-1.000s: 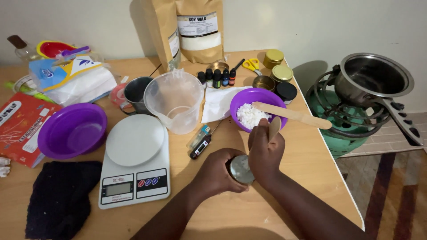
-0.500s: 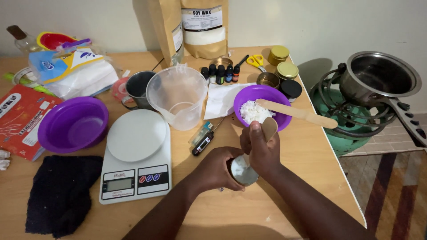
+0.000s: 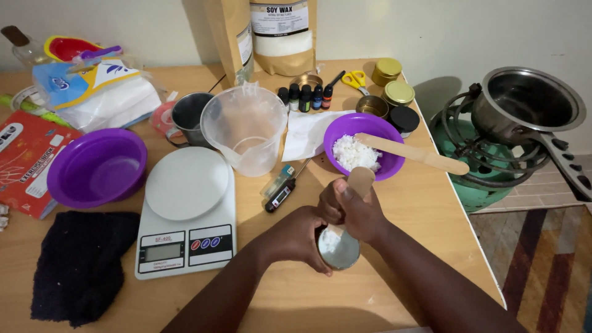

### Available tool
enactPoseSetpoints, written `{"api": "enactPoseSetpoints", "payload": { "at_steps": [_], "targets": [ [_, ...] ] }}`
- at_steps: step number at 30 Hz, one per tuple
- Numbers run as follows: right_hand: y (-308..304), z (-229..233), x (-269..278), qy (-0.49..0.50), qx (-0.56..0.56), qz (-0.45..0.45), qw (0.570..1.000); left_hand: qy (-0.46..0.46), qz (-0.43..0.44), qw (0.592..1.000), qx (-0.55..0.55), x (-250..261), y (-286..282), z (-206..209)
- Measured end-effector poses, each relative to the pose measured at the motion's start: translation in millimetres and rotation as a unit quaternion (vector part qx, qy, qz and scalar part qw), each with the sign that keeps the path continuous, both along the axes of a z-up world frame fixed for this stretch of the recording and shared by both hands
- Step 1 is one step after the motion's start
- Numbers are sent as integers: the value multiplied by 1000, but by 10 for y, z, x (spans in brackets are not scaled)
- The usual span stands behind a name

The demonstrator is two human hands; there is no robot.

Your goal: Scraping soy wax flakes from a wooden spatula into a bowl and using a metal tin to collect or press the wax.

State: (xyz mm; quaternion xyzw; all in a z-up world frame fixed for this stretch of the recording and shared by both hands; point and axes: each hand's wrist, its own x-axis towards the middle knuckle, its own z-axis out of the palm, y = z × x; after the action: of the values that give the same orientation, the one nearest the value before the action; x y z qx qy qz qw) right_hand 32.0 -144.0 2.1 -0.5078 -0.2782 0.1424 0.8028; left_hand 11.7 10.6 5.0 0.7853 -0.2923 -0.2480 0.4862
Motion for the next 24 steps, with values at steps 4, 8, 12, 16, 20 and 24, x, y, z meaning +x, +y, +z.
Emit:
{"api": "enactPoseSetpoints", "payload": {
  "at_steps": [4, 8, 12, 16, 20, 24],
  "targets": [
    [-17, -159, 62, 12, 36, 60, 997, -17, -17, 1000, 9, 33, 6, -131],
    [27, -180, 91, 64, 97, 107, 988, -41, -53, 998, 6, 79, 30, -260],
    [26, -143, 129, 60, 142, 154, 976, 11, -81, 995, 63, 85, 48, -146],
    [-40, -99, 126, 38, 132, 142, 980, 45, -121, 992, -8, 89, 96, -129],
    [-85, -79, 34, 62, 99, -45, 992, -68, -81, 994, -31, 8, 124, -118],
    [-50, 108, -54, 34, 60, -185, 980, -108, 33, 989, -95, -132, 14, -47]
  ]
}}
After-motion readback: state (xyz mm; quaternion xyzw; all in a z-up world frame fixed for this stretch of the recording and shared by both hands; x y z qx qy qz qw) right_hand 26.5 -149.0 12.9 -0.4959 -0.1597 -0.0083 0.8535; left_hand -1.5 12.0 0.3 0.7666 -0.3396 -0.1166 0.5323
